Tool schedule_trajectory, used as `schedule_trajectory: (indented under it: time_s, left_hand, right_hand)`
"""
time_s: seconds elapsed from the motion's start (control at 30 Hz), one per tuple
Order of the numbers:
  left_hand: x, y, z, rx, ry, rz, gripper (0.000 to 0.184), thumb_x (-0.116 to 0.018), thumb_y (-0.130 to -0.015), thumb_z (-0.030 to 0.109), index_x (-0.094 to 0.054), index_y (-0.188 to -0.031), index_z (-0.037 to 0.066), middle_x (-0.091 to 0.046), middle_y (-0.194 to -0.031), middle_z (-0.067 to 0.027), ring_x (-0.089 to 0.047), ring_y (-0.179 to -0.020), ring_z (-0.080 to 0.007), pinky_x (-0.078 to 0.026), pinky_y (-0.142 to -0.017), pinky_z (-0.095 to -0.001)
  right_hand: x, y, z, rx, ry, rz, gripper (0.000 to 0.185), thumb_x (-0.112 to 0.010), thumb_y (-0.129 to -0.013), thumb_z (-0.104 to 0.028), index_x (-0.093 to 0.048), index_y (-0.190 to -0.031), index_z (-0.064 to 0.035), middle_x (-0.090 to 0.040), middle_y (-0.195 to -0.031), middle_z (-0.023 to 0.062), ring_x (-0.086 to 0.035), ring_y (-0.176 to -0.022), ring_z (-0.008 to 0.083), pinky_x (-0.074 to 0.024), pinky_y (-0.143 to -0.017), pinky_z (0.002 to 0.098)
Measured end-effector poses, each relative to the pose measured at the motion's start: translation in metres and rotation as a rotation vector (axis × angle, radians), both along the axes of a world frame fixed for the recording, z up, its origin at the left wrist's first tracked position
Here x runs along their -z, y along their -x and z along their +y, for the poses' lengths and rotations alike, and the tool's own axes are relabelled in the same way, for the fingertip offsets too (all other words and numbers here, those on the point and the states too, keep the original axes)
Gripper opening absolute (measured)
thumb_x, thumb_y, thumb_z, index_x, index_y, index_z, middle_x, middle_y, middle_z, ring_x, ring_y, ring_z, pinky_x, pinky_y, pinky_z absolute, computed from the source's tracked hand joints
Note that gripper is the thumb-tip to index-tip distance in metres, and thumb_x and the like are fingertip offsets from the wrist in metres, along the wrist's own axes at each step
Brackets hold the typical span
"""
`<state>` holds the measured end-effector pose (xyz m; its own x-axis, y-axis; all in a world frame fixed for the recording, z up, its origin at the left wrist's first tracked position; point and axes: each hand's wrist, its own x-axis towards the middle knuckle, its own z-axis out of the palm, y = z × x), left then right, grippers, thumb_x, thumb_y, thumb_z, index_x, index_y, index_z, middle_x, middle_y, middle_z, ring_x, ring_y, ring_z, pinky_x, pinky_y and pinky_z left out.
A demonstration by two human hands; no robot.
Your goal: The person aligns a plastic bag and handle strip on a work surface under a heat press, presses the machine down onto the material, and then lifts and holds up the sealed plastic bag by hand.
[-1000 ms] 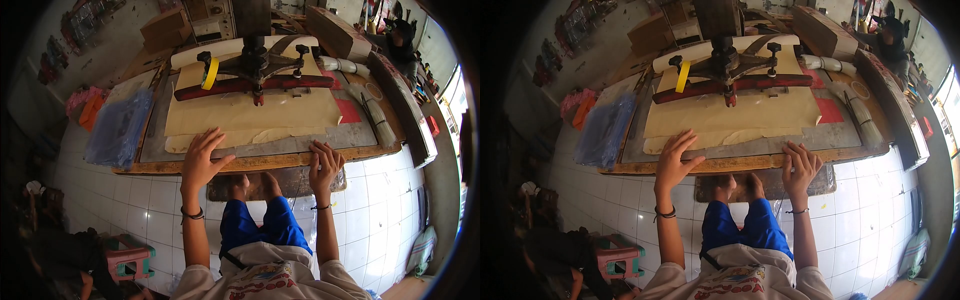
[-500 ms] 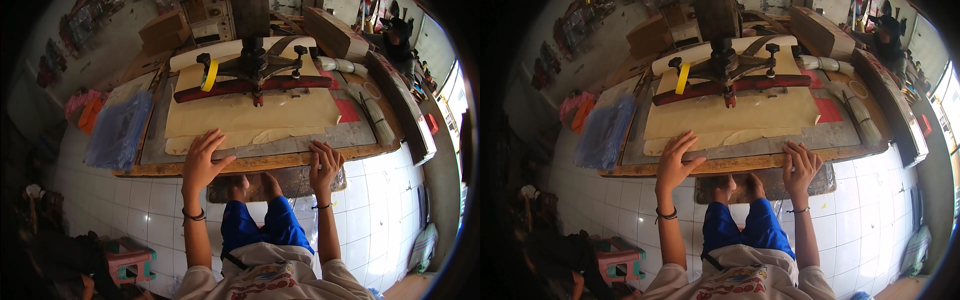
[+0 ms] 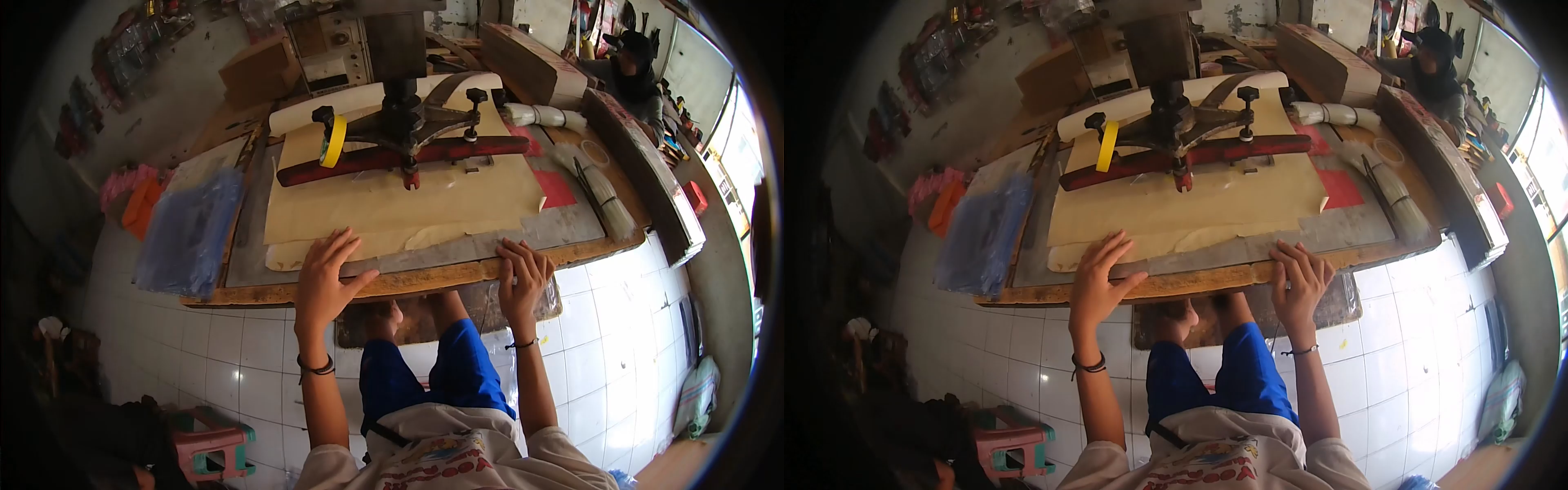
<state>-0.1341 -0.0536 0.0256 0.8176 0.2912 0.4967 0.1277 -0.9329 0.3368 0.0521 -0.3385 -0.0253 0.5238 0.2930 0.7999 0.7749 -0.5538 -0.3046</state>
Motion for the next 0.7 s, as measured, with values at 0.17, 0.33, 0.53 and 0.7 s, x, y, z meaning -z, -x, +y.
schedule_trajectory:
  time_s: [0.17,0.33,0.53,0.7]
  left_hand:
    - [0.001,0.0,-0.002,0.018,0.0,-0.007,0.056,-0.083,-0.083,0.033,-0.068,-0.129,0.004,-0.061,-0.144,-0.0123,-0.054,-0.134,-0.0336,-0.044,-0.112,-0.0449]
    - [0.002,0.001,-0.001,0.019,0.0,-0.009,0.056,-0.081,-0.085,0.034,-0.068,-0.13,0.003,-0.061,-0.144,-0.0132,-0.054,-0.135,-0.0337,-0.043,-0.113,-0.0445]
    - [0.003,0.001,-0.001,0.001,0.021,0.001,0.058,-0.081,-0.085,0.038,-0.068,-0.131,0.005,-0.06,-0.145,-0.0127,-0.053,-0.136,-0.0335,-0.042,-0.114,-0.0444]
    - [0.01,0.0,0.003,0.004,0.005,-0.028,0.06,-0.08,-0.085,0.046,-0.07,-0.128,0.006,-0.061,-0.144,-0.0125,-0.053,-0.136,-0.0331,-0.041,-0.115,-0.0452]
  right_hand:
    - [0.0,0.001,-0.001,-0.007,0.004,0.01,0.017,-0.064,-0.094,-0.012,-0.075,-0.106,-0.0151,-0.074,-0.12,-0.0022,-0.064,-0.118,0.0224,-0.0353,-0.103,0.0396]
    - [0.003,0.001,-0.001,-0.001,0.015,0.004,0.018,-0.062,-0.097,-0.013,-0.076,-0.108,-0.0152,-0.073,-0.122,-0.0021,-0.062,-0.121,0.0222,-0.0346,-0.105,0.0398]
    - [0.001,0.003,-0.003,-0.016,0.026,0.027,0.019,-0.062,-0.097,-0.014,-0.076,-0.11,-0.0154,-0.073,-0.125,-0.002,-0.061,-0.124,0.0226,-0.0336,-0.107,0.0402]
    - [0.003,0.003,-0.004,-0.016,0.025,0.015,0.018,-0.062,-0.097,-0.014,-0.076,-0.109,-0.0155,-0.073,-0.124,-0.0019,-0.061,-0.124,0.0226,-0.0336,-0.107,0.0399]
